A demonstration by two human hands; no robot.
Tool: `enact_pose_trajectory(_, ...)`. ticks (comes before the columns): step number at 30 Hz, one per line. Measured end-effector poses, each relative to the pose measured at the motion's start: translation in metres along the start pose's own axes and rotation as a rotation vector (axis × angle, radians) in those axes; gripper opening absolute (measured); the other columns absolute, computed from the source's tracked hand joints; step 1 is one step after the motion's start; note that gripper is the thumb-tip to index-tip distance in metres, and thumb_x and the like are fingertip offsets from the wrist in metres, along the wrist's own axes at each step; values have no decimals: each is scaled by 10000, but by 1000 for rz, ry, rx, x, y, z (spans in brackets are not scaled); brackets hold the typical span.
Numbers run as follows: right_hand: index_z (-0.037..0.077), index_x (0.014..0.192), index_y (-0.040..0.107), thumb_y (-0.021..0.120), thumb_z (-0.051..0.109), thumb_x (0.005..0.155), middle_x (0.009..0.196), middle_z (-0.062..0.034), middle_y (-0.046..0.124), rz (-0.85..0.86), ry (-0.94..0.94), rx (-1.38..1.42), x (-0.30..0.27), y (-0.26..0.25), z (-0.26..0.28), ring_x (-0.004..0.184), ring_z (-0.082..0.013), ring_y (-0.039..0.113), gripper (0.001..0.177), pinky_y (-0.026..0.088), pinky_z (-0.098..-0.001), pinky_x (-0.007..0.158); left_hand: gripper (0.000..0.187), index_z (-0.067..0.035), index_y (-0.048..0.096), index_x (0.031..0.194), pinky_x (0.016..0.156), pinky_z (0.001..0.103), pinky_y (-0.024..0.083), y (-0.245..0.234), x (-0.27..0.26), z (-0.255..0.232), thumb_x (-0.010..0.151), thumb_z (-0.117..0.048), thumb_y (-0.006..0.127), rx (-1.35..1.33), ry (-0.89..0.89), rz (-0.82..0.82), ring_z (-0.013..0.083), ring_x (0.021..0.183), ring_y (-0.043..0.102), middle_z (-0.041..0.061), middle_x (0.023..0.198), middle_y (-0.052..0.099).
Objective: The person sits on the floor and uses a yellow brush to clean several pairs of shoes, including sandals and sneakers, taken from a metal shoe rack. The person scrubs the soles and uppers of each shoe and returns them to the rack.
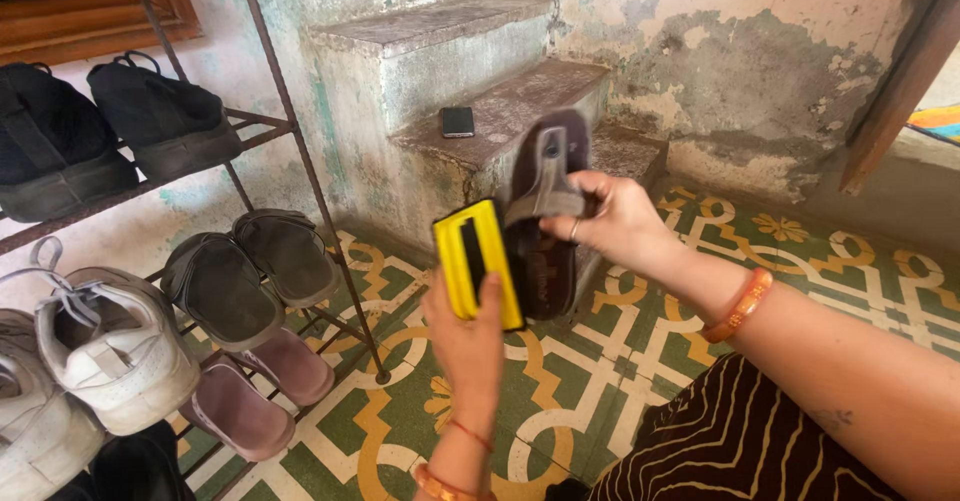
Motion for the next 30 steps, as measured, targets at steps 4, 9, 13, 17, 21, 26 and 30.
enact_pose_trajectory(4, -44, 1142, 700, 795, 353, 850, 973, -101, 772, -137, 18, -112, 2, -12, -12, 885, -147, 677, 502, 559, -323, 814, 571, -19, 571, 1360, 937, 405, 500, 4, -9, -4, 892, -309, 724, -59, 131, -2, 328, 1093, 631, 177, 1260, 568)
enact_pose_trajectory(9, -167, 1238, 585, 864, 430, 939, 1133, -176, 656, -214, -123, -285, 5, -12, -13, 1041, -179, 641, 724, 520, -333, 893, 555, -7, 573, 1350, 993, 421, 490, 3, -13, 3, 923, -317, 744, 22, 255, -7, 377, 1168, 600, 183, 1235, 617)
enact_pose_trajectory(13, -79, 1146, 675, 766, 464, 911, 961, -123, 692, -139, 139, -240, 5, -2, -32, 870, -170, 634, 599, 515, -350, 767, 601, -27, 588, 1351, 980, 426, 503, 1, 0, 19, 879, -356, 762, 93, 209, 67, 381, 1171, 610, 203, 1266, 609)
enact_pose_trajectory(17, -36, 1072, 733, 698, 456, 926, 920, -112, 701, 63, 389, -138, -4, 33, -51, 783, -175, 608, 515, 509, -372, 701, 646, -35, 614, 1327, 950, 429, 511, -21, 23, 41, 836, -415, 794, 215, 135, 128, 375, 1122, 632, 216, 1217, 643)
enact_pose_trajectory(21, -53, 1149, 700, 654, 533, 920, 1037, -165, 737, 338, 505, -109, -17, 96, -71, 827, -200, 704, 631, 588, -406, 730, 580, -71, 696, 1207, 842, 388, 565, -62, 43, 98, 749, -414, 787, 165, -197, 358, 287, 978, 725, 154, 1072, 758)
enact_pose_trajectory(26, 103, 1404, 608, 484, 792, 823, 1269, -173, 724, 939, 408, -571, -59, 207, -123, 940, -263, 786, 910, 596, -445, 915, 554, -70, 715, 1169, 782, 348, 555, -123, 38, 166, 749, -428, 769, 418, -330, 585, 223, 868, 737, 120, 980, 782)
enact_pose_trajectory(30, 29, 1476, 492, 428, 770, 891, 1422, -225, 594, 1217, -76, -444, -98, 332, -157, 1296, -354, 578, 947, 438, -432, 1101, 585, -68, 715, 1179, 800, 380, 570, -177, 13, 228, 735, -443, 785, 595, -587, 547, 251, 903, 751, 136, 1017, 782)
Point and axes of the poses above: each hand's wrist, its own x-axis towards the middle knuckle, its own y-axis out of the palm, z = x × y, the point moved 6 cm from there along x, towards the middle knuckle
